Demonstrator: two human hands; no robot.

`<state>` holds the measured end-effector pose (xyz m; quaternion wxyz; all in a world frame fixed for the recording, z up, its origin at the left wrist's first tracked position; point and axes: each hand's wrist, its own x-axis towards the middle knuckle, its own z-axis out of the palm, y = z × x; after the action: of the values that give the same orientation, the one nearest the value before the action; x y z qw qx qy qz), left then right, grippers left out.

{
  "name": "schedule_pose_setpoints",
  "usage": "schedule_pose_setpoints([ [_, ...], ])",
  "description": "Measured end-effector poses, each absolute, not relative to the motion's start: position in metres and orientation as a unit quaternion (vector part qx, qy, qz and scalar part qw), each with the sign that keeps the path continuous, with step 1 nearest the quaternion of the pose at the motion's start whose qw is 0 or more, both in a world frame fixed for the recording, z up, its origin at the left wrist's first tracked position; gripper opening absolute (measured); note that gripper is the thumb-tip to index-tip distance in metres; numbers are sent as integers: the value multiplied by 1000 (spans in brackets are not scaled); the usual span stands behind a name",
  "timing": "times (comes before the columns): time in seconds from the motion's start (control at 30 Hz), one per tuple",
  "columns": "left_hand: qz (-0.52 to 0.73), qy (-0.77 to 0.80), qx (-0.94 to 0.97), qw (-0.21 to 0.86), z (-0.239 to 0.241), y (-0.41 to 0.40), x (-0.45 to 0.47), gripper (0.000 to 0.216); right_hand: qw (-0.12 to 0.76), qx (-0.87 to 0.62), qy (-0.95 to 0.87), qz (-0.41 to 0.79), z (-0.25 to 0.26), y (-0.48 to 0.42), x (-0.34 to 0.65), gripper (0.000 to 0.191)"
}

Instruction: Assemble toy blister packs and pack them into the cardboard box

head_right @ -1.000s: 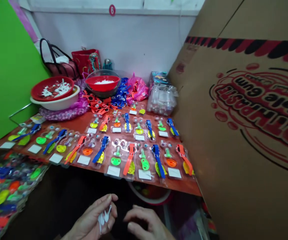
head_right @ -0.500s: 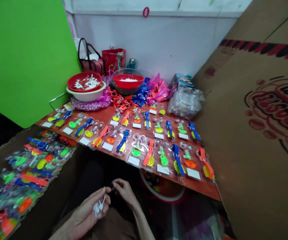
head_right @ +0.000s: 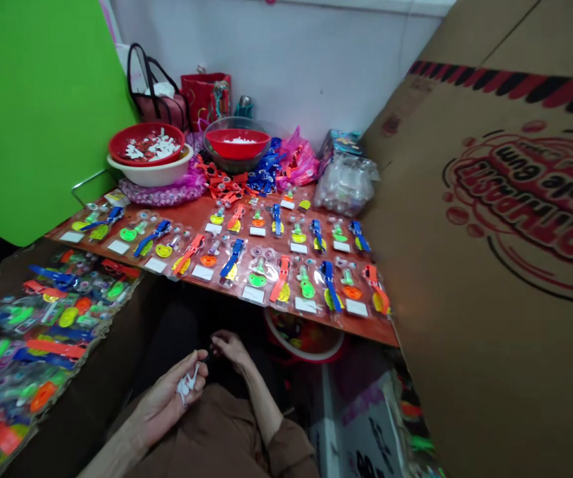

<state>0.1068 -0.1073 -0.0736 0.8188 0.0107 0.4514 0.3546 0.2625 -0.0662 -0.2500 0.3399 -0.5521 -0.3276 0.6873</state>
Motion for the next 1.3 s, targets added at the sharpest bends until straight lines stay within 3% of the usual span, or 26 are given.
schedule_pose_setpoints([
  [0.2,343,450,21,824,-79,-114,112,21,346,-544,-332,689,-247,-67,262,46],
  [0.43,328,495,9,805,-80,-117,115,11,355,-538,-334,687,-244,-66,262,36],
  [1.0,320,505,16,802,-66,-127,118,13,356,-544,-385,655,-225,-71,260,29],
  [1.17,322,509,12,798,-64,-127,117,15,366,-559,-465,581,-167,-100,283,15],
  [1.3,316,498,10,808,-64,-126,118,14,395,-610,-574,378,-88,-123,345,18],
])
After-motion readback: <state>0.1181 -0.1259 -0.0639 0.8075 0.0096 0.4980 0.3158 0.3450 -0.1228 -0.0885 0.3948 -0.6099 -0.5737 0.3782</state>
